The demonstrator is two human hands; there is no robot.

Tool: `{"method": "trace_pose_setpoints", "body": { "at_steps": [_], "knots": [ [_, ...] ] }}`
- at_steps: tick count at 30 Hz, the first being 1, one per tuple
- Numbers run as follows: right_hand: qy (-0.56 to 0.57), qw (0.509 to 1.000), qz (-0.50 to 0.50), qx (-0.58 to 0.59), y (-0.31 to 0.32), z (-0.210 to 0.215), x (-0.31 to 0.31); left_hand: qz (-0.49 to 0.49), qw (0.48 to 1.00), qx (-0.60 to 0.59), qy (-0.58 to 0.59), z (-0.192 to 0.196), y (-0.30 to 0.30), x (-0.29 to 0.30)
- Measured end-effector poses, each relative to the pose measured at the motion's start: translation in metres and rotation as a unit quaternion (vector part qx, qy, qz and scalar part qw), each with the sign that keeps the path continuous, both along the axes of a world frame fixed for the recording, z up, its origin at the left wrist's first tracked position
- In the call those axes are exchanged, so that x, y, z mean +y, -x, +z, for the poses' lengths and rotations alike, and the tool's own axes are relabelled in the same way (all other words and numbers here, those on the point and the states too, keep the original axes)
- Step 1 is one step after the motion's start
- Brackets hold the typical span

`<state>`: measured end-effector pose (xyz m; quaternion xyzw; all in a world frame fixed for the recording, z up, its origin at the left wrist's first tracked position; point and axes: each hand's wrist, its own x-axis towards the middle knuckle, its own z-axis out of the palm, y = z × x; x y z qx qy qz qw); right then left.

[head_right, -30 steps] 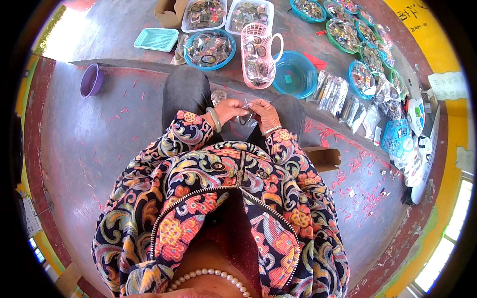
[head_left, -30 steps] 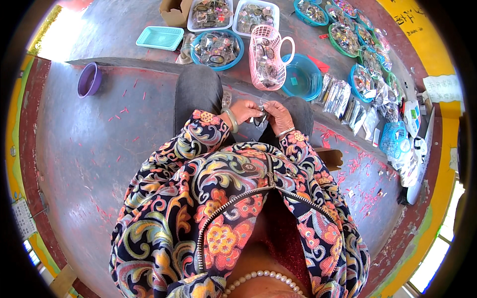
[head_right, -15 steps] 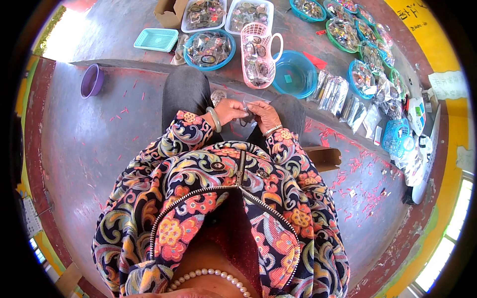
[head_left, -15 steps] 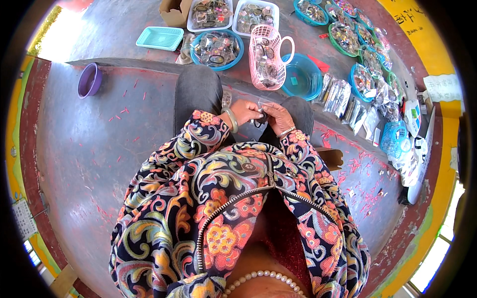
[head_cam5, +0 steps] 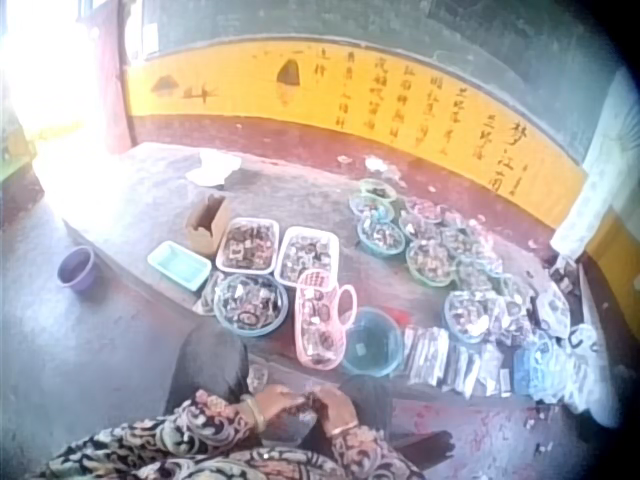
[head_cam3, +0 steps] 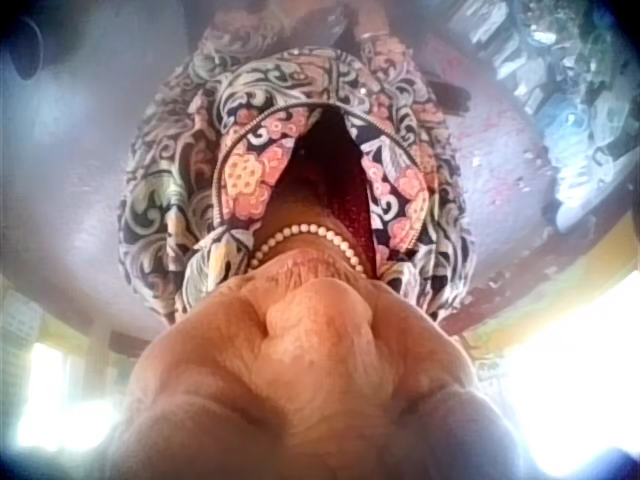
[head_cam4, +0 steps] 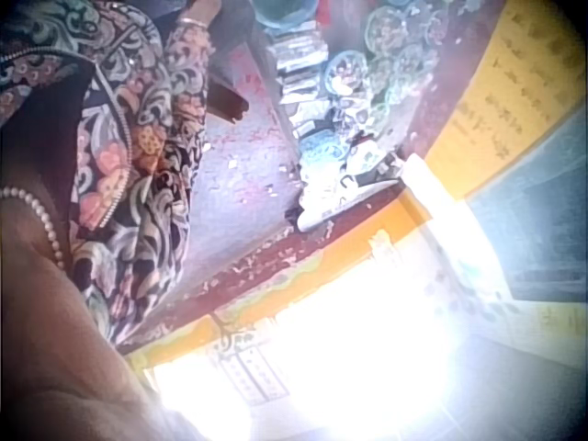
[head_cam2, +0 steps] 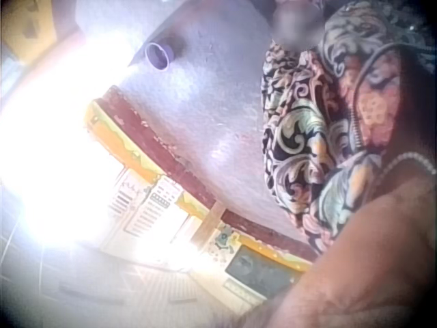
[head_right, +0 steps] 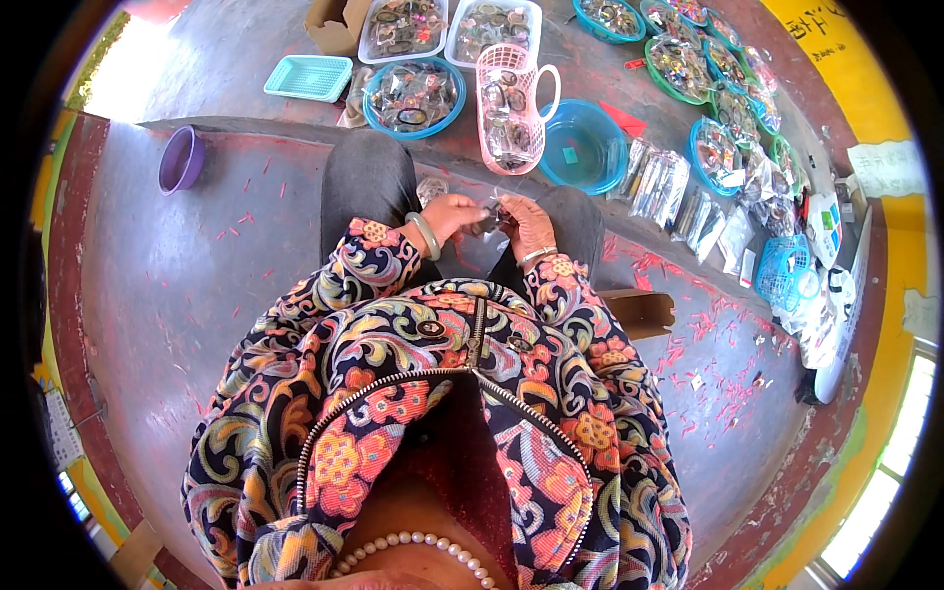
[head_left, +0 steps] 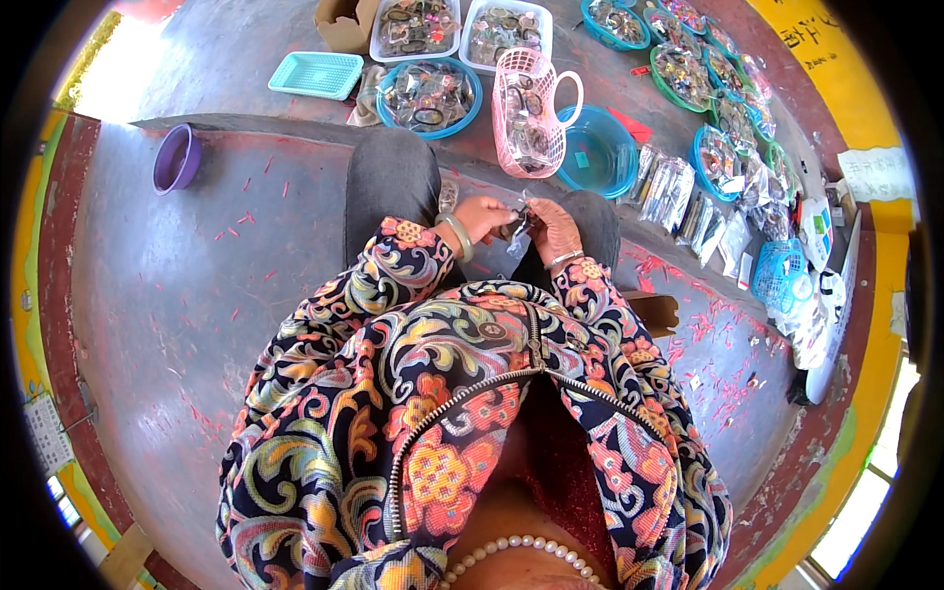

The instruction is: The person sits on the floor and sorts small trinkets from a pink basket into clear plastic bags. They handle the items one by one, placing them into bags and arranging the filled bags on the floor.

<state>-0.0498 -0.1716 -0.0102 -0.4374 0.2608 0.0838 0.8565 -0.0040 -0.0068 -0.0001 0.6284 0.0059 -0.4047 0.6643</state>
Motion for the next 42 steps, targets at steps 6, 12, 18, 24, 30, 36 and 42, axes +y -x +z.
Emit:
{"method": "trace_pose_setpoints", "body": {
  "at_steps": [6, 12, 18, 24, 30, 36, 42],
  "knots": [
    [0.024, 0.996, 0.073, 0.036, -0.001, -0.002, -0.005, 0.17, 0.984, 0.036, 0.032, -0.009, -0.008, 0.002],
    [0.0, 0.997, 0.08, -0.008, -0.002, -0.002, -0.005, 0.218, 0.963, 0.079, 0.138, -0.004, -0.007, 0.003],
    [0.009, 0.99, 0.14, -0.001, -0.001, 0.007, -0.002, 0.22, 0.964, 0.063, 0.134, -0.012, -0.008, 0.001],
    [0.05, 0.986, 0.156, -0.016, 0.0, 0.0, -0.002, 0.172, 0.972, 0.055, 0.148, -0.006, -0.007, 0.003],
    [0.095, 0.981, 0.166, -0.032, 0.0, -0.001, -0.003, 0.165, 0.973, 0.061, 0.147, 0.0, -0.006, 0.003],
    [0.168, 0.981, 0.071, -0.065, -0.002, 0.008, 0.004, 0.116, 0.987, 0.004, 0.111, -0.005, -0.005, 0.004],
    [0.209, 0.968, 0.077, -0.117, 0.0, 0.004, -0.001, 0.101, 0.984, 0.037, 0.139, -0.002, -0.001, 0.0]
  ]
}}
